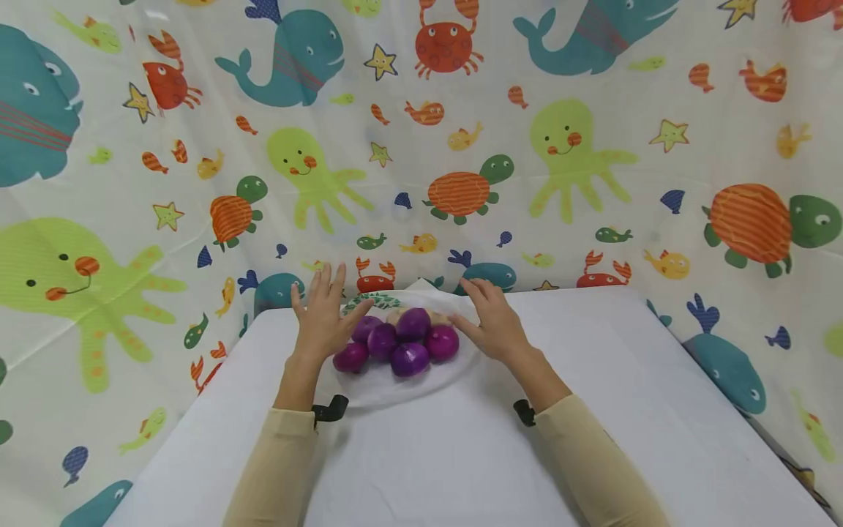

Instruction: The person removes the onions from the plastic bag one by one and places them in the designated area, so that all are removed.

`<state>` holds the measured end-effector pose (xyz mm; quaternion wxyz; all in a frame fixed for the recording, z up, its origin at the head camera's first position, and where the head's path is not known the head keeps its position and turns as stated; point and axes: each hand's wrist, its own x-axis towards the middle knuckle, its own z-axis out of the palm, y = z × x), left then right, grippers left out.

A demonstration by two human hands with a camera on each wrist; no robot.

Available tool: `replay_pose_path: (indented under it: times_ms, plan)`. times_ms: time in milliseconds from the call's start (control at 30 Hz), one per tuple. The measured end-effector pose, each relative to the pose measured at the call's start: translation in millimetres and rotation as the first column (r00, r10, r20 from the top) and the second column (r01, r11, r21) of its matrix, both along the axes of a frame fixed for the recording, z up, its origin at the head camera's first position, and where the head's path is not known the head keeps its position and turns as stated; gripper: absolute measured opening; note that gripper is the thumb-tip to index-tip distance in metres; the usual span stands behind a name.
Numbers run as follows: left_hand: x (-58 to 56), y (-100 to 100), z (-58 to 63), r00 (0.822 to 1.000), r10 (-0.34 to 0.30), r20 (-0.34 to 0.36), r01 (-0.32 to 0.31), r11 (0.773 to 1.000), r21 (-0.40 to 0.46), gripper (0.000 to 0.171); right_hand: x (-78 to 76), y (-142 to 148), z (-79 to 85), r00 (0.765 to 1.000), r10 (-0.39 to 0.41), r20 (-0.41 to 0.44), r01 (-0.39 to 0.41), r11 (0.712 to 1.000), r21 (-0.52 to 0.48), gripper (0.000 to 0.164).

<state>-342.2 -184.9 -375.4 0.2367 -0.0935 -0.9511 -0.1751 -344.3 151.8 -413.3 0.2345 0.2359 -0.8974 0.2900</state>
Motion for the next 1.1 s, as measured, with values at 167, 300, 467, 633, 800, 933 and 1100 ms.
replay_pose_path:
  times_ms: [167,300,467,633,800,933,1100]
  plan:
    - [-1.5,-9.6,-3.0,0.996,-0.084,-0.004,0.084,0.991,0.106,0.089,-4.7,-32.6,18.1,0.987,0.130,-0.095,-0.139,0.986,-0.097,0.062]
    - [-3.1,-14.2,-6.6,0.989,-0.146,-0.005,0.145,0.973,0.180,0.082,-1.3,-54.8,22.8,0.964,0.229,-0.135,-0.249,0.957,-0.152,0.056]
    - [0.0,-16.9,-1.8,0.982,-0.187,0.003,0.180,0.947,0.264,0.078,5.8,-69.0,12.4,0.946,0.302,-0.119,-0.311,0.948,-0.067,0.054]
    - [1.1,-21.0,2.4,0.976,-0.217,0.012,0.203,0.930,0.308,0.077,10.1,-73.0,-2.0,0.936,0.348,-0.049,-0.348,0.938,0.011,0.056]
    - [-3.3,-25.3,1.6,0.960,-0.277,-0.033,0.273,0.909,0.314,0.072,12.6,-73.7,-8.8,0.943,0.328,0.049,-0.331,0.939,0.088,0.060]
    - [-6.8,-28.4,-2.0,0.938,-0.336,-0.083,0.345,0.885,0.313,0.064,13.7,-74.9,-13.1,0.945,0.302,0.124,-0.318,0.938,0.138,0.063]
    - [-7.9,-32.3,-9.5,0.922,-0.379,-0.074,0.380,0.854,0.357,0.056,13.3,-76.3,-21.7,0.938,0.297,0.178,-0.331,0.921,0.206,0.066]
